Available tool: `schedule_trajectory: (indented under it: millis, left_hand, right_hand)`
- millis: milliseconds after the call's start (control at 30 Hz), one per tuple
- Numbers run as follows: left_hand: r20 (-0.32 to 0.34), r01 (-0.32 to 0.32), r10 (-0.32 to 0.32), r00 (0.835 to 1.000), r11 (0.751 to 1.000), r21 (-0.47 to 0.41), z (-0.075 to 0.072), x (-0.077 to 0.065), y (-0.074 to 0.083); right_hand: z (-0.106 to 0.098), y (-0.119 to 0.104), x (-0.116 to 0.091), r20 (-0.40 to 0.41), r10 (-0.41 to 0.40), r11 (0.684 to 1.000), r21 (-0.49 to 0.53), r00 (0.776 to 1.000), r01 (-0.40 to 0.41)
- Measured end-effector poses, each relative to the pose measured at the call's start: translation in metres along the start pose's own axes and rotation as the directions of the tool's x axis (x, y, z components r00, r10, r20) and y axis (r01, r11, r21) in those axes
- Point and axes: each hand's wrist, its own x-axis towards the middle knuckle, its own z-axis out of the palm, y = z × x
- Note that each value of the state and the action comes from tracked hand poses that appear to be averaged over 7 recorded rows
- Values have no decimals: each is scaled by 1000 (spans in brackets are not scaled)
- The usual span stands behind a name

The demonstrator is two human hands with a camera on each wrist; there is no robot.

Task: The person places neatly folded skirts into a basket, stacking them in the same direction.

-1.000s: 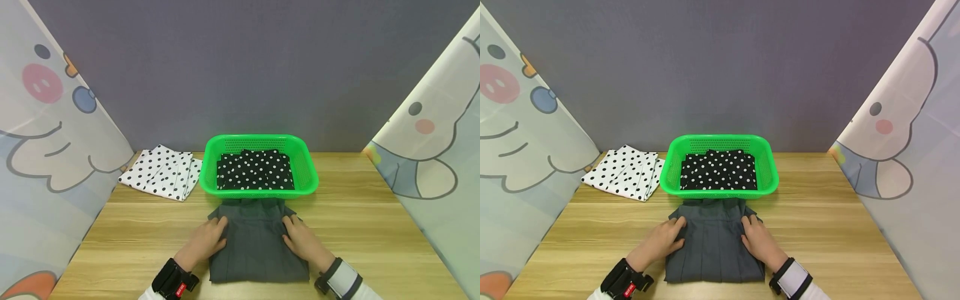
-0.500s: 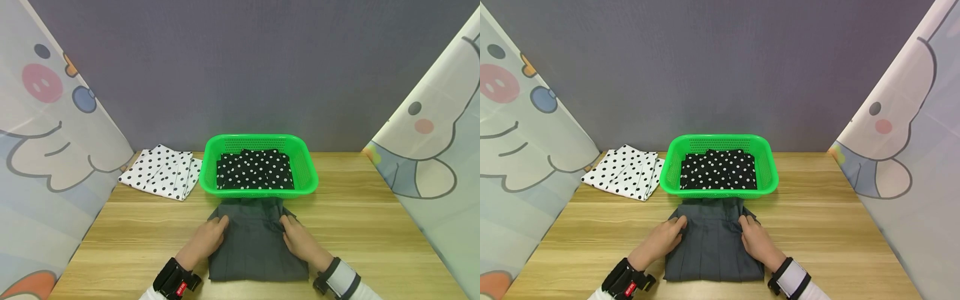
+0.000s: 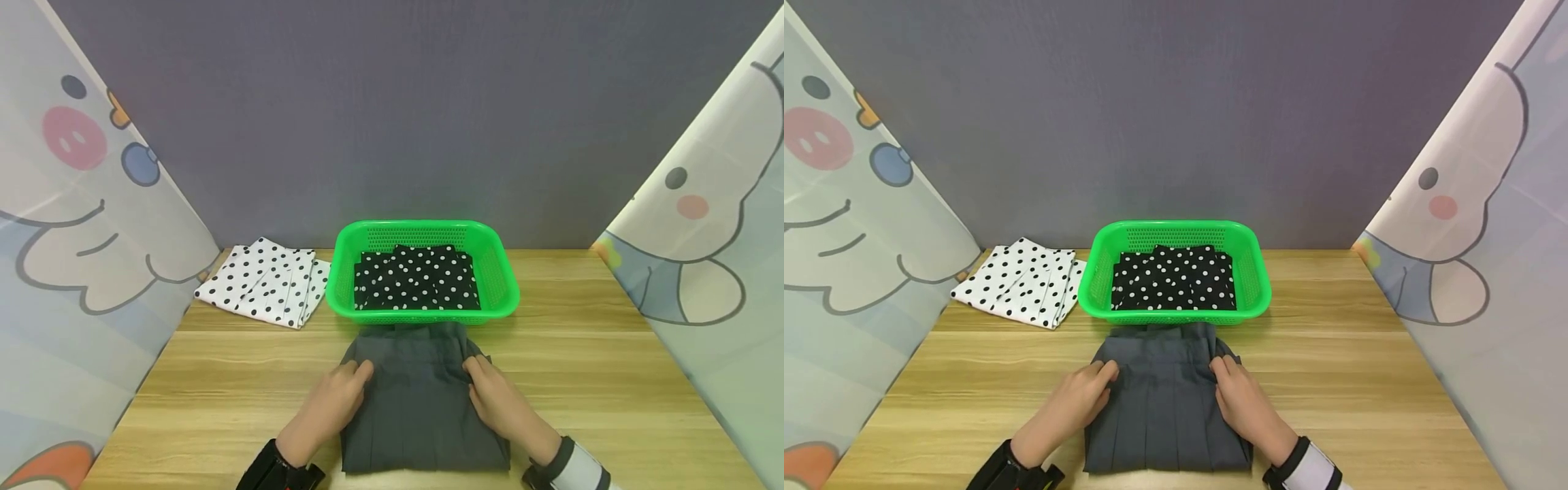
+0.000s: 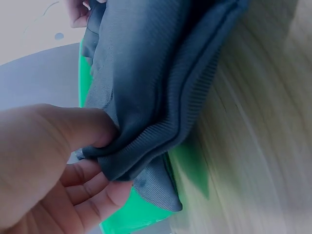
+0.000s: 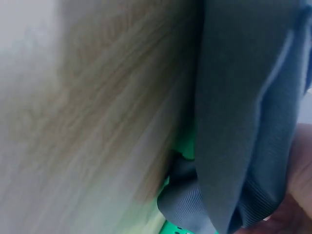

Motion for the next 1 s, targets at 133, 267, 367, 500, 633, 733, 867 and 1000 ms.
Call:
schedule_trajectory:
  millis: [133,267,367,500,633,733,867,1000]
  left_hand:
    - [-27,-4,5,1000,1000,29,-5,-4,5]
    - [-46,1,0,999,1000,23,-11,-6,10]
    - [-63,2,-1,998,1000,18,-16,-6,13]
    - [-72,7,-6,997,1000,15,-24,-6,16]
    - [-93,4,-3,996,1000,7,-32,-5,18]
    - [-134,-10,8,991,1000,-12,-35,-2,18]
    - [-197,-38,34,980,999,-19,-35,5,12]
    - [-221,-38,34,975,999,-12,-34,13,5]
  right_hand:
    - [-6,-5,-5,-34,-7,1000,-25,999,6]
    - [-14,-10,-10,-67,-11,999,-48,998,8]
    - [-19,-12,-13,-83,-15,999,-51,996,10]
    - [-27,-13,-14,-140,-57,997,-65,989,49]
    - [-33,-14,-13,-214,-106,992,-89,971,89]
    - [-37,-14,-9,-245,-126,989,-100,961,104]
    - [-40,-13,-3,-268,-137,989,-95,954,115]
    - [-41,-10,6,-276,-143,988,-91,950,123]
